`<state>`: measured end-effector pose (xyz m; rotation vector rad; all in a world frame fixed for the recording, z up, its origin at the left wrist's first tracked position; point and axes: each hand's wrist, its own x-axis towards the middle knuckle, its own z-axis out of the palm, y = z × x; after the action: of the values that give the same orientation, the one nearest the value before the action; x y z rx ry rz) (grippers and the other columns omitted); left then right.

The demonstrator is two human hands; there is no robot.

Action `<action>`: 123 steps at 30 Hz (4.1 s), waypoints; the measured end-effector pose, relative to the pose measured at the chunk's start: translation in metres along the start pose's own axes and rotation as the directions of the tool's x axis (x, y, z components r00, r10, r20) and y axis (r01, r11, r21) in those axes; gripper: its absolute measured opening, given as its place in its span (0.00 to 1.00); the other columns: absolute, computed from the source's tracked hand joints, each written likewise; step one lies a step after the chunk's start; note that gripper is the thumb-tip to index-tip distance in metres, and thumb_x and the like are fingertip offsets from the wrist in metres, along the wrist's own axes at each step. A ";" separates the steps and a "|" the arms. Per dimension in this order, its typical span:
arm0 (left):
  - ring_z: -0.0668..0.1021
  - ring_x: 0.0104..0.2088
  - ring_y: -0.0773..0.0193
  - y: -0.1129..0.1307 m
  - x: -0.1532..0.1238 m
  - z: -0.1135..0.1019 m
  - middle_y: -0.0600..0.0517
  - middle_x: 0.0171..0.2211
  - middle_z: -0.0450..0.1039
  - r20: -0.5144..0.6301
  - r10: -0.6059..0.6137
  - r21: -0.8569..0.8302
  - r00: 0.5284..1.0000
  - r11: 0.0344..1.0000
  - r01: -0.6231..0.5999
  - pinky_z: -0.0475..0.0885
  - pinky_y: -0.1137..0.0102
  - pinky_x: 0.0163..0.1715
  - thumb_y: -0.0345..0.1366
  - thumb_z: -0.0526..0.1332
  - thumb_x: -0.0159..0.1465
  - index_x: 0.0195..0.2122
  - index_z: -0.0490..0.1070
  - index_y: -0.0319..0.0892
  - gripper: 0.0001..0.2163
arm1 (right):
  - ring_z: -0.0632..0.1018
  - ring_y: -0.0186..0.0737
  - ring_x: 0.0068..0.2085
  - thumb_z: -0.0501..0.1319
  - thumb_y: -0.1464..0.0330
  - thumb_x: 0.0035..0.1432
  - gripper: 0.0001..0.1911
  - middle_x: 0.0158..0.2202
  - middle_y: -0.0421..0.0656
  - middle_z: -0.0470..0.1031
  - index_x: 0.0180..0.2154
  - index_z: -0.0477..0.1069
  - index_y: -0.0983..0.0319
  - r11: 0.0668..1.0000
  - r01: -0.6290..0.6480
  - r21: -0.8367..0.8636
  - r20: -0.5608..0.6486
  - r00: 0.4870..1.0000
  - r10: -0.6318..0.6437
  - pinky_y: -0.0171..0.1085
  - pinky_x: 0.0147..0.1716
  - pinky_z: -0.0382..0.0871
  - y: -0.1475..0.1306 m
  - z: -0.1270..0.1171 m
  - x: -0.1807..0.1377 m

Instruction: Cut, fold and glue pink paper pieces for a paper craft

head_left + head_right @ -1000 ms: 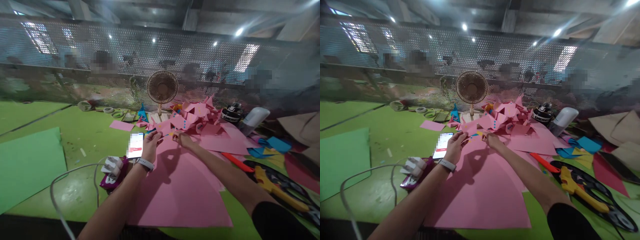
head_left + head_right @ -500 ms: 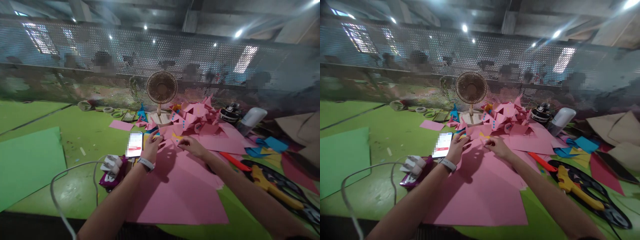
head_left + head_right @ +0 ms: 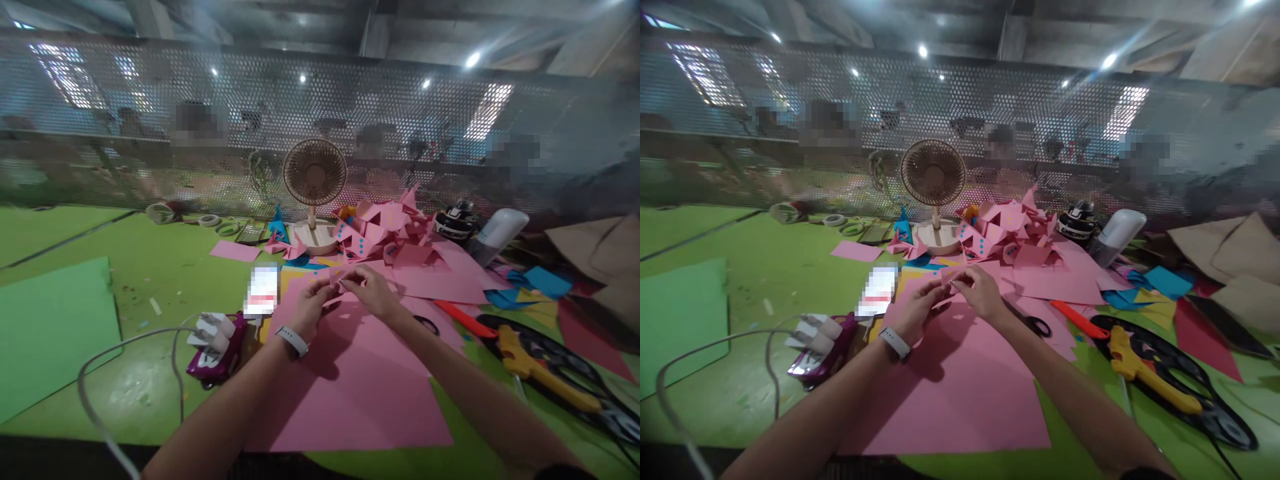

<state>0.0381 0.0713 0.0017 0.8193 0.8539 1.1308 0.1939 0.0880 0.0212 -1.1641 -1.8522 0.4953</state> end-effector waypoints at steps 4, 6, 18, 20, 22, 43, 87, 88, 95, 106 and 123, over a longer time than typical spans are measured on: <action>0.75 0.40 0.63 0.002 -0.002 0.004 0.48 0.37 0.73 -0.006 0.005 0.000 1.000 1.000 -0.005 0.69 0.70 0.38 0.36 0.66 0.52 0.35 0.72 0.39 0.11 | 0.72 0.36 0.32 0.59 0.68 0.52 0.04 0.30 0.42 0.72 0.29 0.71 0.61 1.000 -0.004 -0.020 -0.025 1.000 0.004 0.34 0.31 0.64 0.002 0.001 0.000; 0.75 0.39 0.63 0.003 -0.003 0.005 0.48 0.37 0.73 -0.012 0.007 0.002 1.000 1.000 -0.007 0.68 0.70 0.38 0.36 0.67 0.51 0.35 0.72 0.39 0.11 | 0.72 0.36 0.32 0.59 0.67 0.53 0.05 0.31 0.42 0.73 0.30 0.71 0.61 1.000 -0.004 -0.024 -0.043 0.999 0.003 0.34 0.31 0.65 0.003 0.002 -0.001; 0.75 0.39 0.63 0.002 -0.003 0.004 0.47 0.37 0.73 -0.008 0.021 0.005 1.000 1.000 -0.021 0.69 0.69 0.38 0.36 0.66 0.52 0.37 0.72 0.40 0.12 | 0.72 0.36 0.30 0.56 0.65 0.55 0.09 0.32 0.42 0.73 0.37 0.71 0.60 0.996 0.022 -0.087 -0.131 0.991 -0.033 0.35 0.30 0.66 -0.001 0.000 -0.003; 0.75 0.39 0.63 0.003 -0.003 0.004 0.48 0.36 0.73 -0.016 0.020 0.018 1.000 1.000 -0.020 0.69 0.69 0.38 0.36 0.66 0.52 0.37 0.71 0.40 0.12 | 0.72 0.38 0.33 0.55 0.65 0.56 0.09 0.34 0.44 0.73 0.36 0.71 0.61 0.984 0.061 -0.167 -0.191 0.977 -0.093 0.37 0.34 0.66 0.001 -0.006 -0.001; 0.75 0.38 0.63 0.005 -0.003 0.004 0.49 0.35 0.73 -0.015 0.022 0.035 1.000 0.999 -0.022 0.69 0.69 0.37 0.37 0.66 0.51 0.36 0.71 0.40 0.12 | 0.72 0.41 0.40 0.55 0.65 0.57 0.10 0.38 0.46 0.73 0.36 0.71 0.61 0.955 0.106 -0.278 -0.215 0.962 -0.170 0.40 0.42 0.64 0.004 -0.011 0.002; 0.75 0.32 0.67 0.009 -0.008 0.006 0.51 0.30 0.73 0.057 0.093 0.126 0.994 0.987 -0.099 0.70 0.68 0.38 0.36 0.65 0.53 0.47 0.65 0.41 0.20 | 0.71 0.36 0.29 0.53 0.62 0.58 0.14 0.27 0.40 0.74 0.30 0.74 0.63 0.995 0.011 -0.104 0.192 0.981 0.009 0.34 0.27 0.61 0.005 -0.033 0.011; 0.74 0.28 0.69 0.005 -0.007 0.011 0.58 0.22 0.68 0.032 0.083 0.090 0.996 0.992 -0.086 0.70 0.69 0.36 0.37 0.68 0.50 0.41 0.64 0.40 0.20 | 0.73 0.39 0.30 0.56 0.63 0.55 0.12 0.24 0.40 0.74 0.29 0.75 0.61 0.998 0.006 -0.065 0.129 0.992 0.003 0.35 0.29 0.64 0.000 -0.031 0.009; 0.74 0.27 0.69 0.005 -0.007 0.011 0.58 0.22 0.68 0.032 0.084 0.087 0.996 0.992 -0.087 0.70 0.69 0.36 0.37 0.68 0.50 0.41 0.63 0.40 0.20 | 0.73 0.39 0.30 0.56 0.63 0.55 0.12 0.25 0.40 0.74 0.29 0.75 0.61 0.998 0.008 -0.068 0.129 0.992 0.001 0.35 0.29 0.64 0.000 -0.031 0.009; 0.74 0.27 0.69 0.006 -0.009 0.012 0.57 0.23 0.69 0.032 0.097 0.048 0.995 0.994 -0.099 0.70 0.68 0.38 0.34 0.68 0.50 0.40 0.63 0.39 0.18 | 0.73 0.40 0.31 0.55 0.64 0.55 0.12 0.27 0.41 0.75 0.30 0.76 0.61 0.997 0.009 -0.076 0.135 0.991 0.001 0.36 0.30 0.65 0.001 -0.032 0.009; 0.75 0.29 0.68 0.006 -0.010 0.012 0.53 0.26 0.72 0.026 0.073 0.014 0.997 0.997 -0.074 0.70 0.67 0.37 0.35 0.68 0.50 0.42 0.63 0.39 0.20 | 0.72 0.38 0.30 0.56 0.62 0.55 0.13 0.25 0.40 0.74 0.29 0.75 0.62 0.998 0.015 -0.060 0.151 0.989 -0.006 0.35 0.30 0.64 -0.001 -0.031 0.008; 0.76 0.32 0.64 0.004 -0.009 0.011 0.50 0.30 0.73 -0.003 0.069 0.028 0.998 0.997 -0.069 0.70 0.65 0.38 0.36 0.68 0.50 0.41 0.64 0.40 0.19 | 0.71 0.37 0.30 0.54 0.62 0.57 0.14 0.27 0.41 0.73 0.31 0.74 0.63 0.997 0.011 -0.075 0.191 0.982 0.004 0.35 0.31 0.63 -0.003 -0.030 0.008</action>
<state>0.0449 0.0623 0.0117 0.8755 0.8514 1.1838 0.2159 0.0901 0.0428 -1.1982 -2.0523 0.5550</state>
